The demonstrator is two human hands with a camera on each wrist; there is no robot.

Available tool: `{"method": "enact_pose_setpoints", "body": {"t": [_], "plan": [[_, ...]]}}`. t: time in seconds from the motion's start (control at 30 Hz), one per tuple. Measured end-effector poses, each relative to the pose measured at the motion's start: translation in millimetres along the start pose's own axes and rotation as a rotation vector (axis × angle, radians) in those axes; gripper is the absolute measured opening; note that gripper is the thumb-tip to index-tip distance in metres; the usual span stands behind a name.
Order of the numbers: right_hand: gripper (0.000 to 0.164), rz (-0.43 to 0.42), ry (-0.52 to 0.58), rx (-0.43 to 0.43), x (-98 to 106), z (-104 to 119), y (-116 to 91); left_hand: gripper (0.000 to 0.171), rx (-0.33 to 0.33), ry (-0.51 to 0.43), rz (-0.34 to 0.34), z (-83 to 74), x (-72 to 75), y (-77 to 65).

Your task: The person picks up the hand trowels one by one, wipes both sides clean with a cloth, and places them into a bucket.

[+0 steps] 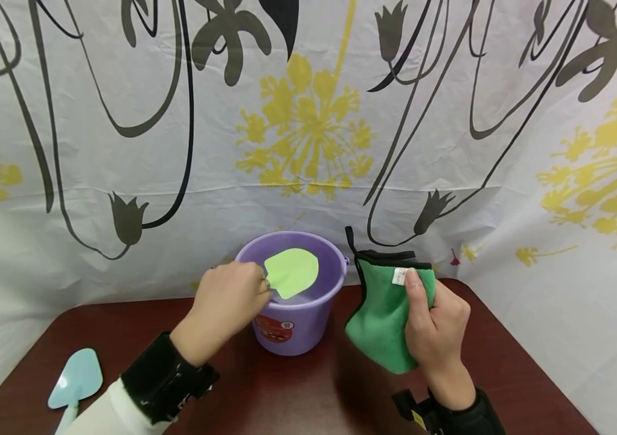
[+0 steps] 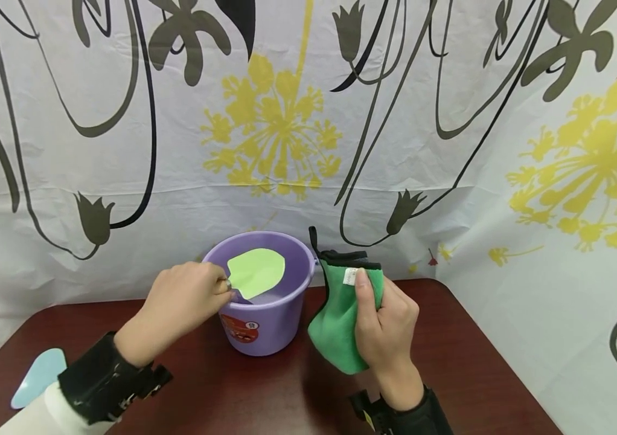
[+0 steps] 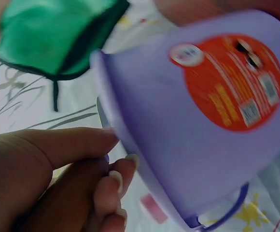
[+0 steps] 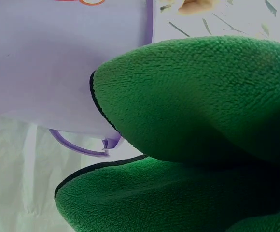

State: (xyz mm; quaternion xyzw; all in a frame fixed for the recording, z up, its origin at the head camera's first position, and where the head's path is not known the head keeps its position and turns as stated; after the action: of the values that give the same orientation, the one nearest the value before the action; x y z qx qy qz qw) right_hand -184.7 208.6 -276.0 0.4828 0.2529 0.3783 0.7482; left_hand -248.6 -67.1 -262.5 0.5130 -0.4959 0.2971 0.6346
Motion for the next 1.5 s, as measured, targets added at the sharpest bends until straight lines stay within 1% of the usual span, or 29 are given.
{"method": "enact_pose_setpoints", "body": {"t": [0.07, 0.13, 0.37, 0.43, 0.53, 0.6, 0.73, 0.8, 0.93, 1.1, 1.2, 1.4, 1.5], "plan": [[0.048, 0.003, -0.002, 0.003, 0.1, 0.2, 0.2, 0.048, -0.010, 0.049, 0.013, -1.0, -3.8, 5.8], [0.048, 0.006, -0.001, 0.005, -0.1, 0.4, 0.3, 0.046, -0.024, 0.096, 0.019, -3.3, -6.3, 10.4], [0.048, 0.001, -0.013, -0.006, -1.2, 0.0, -0.7, 0.023, -0.023, 0.223, 0.053, -16.6, -5.7, 24.2], [0.046, 0.002, -0.010, -0.012, -2.1, 0.0, -1.6, 0.019, -0.022, 0.257, 0.066, -20.8, -6.8, 28.2], [0.045, 0.005, -0.003, -0.018, -3.3, 0.3, -2.7, 0.018, -0.031, 0.287, 0.094, -27.2, -11.5, 32.8], [0.045, 0.003, -0.003, -0.015, -3.0, 0.6, -2.8, 0.021, -0.044, 0.292, 0.102, -31.6, -15.8, 35.9], [0.047, -0.004, -0.007, -0.010, -1.7, 1.4, -2.2, 0.025, -0.071, 0.283, 0.089, -37.2, -24.8, 41.7], [0.047, -0.004, -0.003, -0.006, -1.2, 1.7, -1.8, 0.026, -0.077, 0.288, 0.090, -37.8, -29.8, 44.3], [0.046, -0.002, 0.009, 0.004, -0.4, 2.2, -1.0, 0.026, -0.075, 0.313, 0.115, -37.4, -37.5, 48.3], [0.044, 0.003, 0.013, 0.010, -0.7, 2.8, -0.5, 0.015, -0.091, 0.327, 0.155, -40.7, -41.0, 51.0], [0.044, 0.008, 0.010, 0.013, -0.7, 2.7, -0.4, 0.014, -0.110, 0.323, 0.182, -43.7, -41.5, 52.7], [0.043, 0.014, 0.008, 0.009, -0.3, 0.1, 0.0, 0.008, -0.102, 0.283, 0.288, -45.8, -48.4, 55.4], [0.044, 0.011, 0.011, 0.009, -0.4, -0.5, 0.1, 0.008, -0.100, 0.270, 0.318, -48.0, -51.7, 57.5]]}}
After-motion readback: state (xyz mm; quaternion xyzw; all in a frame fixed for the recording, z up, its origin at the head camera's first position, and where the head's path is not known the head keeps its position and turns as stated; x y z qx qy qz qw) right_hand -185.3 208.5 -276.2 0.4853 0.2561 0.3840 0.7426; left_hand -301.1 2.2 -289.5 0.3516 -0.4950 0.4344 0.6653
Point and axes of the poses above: each hand's wrist, its own y-axis towards the middle knuckle, its own x-axis out of the back of the hand, z = x × y, the point moved 5 cm from there along y, towards the middle knuckle, and after that the axes turned 9 degrees about y, right-handed, at the moved point
